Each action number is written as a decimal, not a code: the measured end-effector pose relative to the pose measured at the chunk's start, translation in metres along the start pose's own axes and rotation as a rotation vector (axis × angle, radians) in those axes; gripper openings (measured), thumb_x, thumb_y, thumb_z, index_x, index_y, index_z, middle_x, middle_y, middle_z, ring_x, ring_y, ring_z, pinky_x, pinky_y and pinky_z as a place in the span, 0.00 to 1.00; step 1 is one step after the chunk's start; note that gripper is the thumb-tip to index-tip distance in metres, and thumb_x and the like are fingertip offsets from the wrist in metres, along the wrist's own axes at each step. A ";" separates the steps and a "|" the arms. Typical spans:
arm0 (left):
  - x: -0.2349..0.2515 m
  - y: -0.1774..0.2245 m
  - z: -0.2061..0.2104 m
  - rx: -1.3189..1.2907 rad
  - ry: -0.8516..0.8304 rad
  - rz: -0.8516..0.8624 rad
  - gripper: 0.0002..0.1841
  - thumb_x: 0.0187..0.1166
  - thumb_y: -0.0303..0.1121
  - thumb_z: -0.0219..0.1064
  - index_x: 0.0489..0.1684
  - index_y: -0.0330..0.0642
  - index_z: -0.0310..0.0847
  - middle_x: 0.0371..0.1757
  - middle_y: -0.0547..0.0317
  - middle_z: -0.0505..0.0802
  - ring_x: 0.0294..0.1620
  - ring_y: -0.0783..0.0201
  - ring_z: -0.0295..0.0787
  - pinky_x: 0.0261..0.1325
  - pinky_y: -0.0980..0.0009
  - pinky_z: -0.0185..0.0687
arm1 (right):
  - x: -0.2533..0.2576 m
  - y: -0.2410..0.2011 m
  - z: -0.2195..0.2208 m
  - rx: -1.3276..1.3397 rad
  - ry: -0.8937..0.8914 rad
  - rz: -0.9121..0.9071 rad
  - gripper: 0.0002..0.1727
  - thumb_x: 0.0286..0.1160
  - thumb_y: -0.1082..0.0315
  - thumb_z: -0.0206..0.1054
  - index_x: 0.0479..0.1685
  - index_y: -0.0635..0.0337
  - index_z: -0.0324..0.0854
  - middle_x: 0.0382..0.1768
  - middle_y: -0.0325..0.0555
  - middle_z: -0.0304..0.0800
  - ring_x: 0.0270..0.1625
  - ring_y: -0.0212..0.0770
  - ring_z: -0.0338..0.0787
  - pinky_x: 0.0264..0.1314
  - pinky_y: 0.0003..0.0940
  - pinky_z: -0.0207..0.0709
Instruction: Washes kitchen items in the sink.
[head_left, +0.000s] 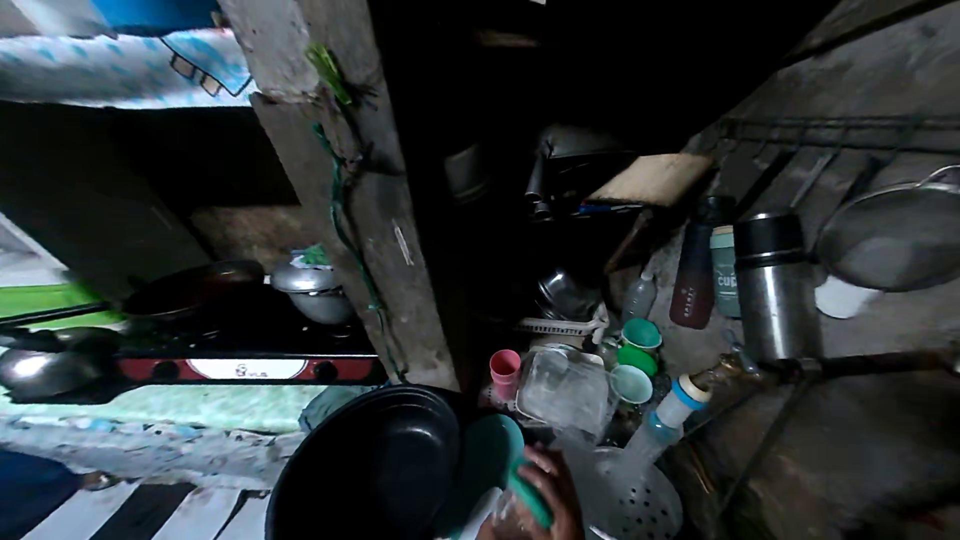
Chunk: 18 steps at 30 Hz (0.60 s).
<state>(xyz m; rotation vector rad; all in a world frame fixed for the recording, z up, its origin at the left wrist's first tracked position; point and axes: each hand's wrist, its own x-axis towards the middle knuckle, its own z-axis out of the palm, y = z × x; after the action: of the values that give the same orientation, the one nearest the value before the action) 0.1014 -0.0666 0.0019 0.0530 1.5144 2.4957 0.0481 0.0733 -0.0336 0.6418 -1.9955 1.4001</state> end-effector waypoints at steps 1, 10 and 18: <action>-0.001 0.006 -0.002 -0.060 -0.082 0.036 0.35 0.68 0.15 0.62 0.81 0.29 0.59 0.72 0.48 0.85 0.67 0.53 0.88 0.66 0.51 0.88 | 0.008 0.009 -0.004 -0.066 0.057 0.057 0.21 0.80 0.53 0.66 0.63 0.56 0.88 0.74 0.52 0.84 0.83 0.50 0.75 0.90 0.54 0.61; 0.019 0.003 -0.051 0.082 0.346 0.014 0.21 0.90 0.35 0.57 0.75 0.30 0.69 0.52 0.45 0.94 0.43 0.56 0.95 0.47 0.58 0.93 | 0.053 -0.020 -0.066 -0.131 -0.062 0.848 0.41 0.57 0.51 0.85 0.71 0.65 0.79 0.56 0.56 0.92 0.60 0.48 0.91 0.69 0.49 0.81; 0.053 -0.031 -0.031 -0.036 0.506 -0.213 0.35 0.89 0.56 0.51 0.92 0.51 0.49 0.79 0.38 0.74 0.70 0.40 0.76 0.59 0.36 0.77 | 0.020 -0.108 -0.039 -0.241 -0.115 0.395 0.24 0.66 0.65 0.79 0.57 0.73 0.87 0.50 0.62 0.94 0.53 0.54 0.95 0.63 0.48 0.86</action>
<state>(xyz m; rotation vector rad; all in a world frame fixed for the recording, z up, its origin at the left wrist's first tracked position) 0.0508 -0.0688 -0.0443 -0.7570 1.5382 2.4696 0.1170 0.0744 0.0605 0.2318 -2.4322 1.3279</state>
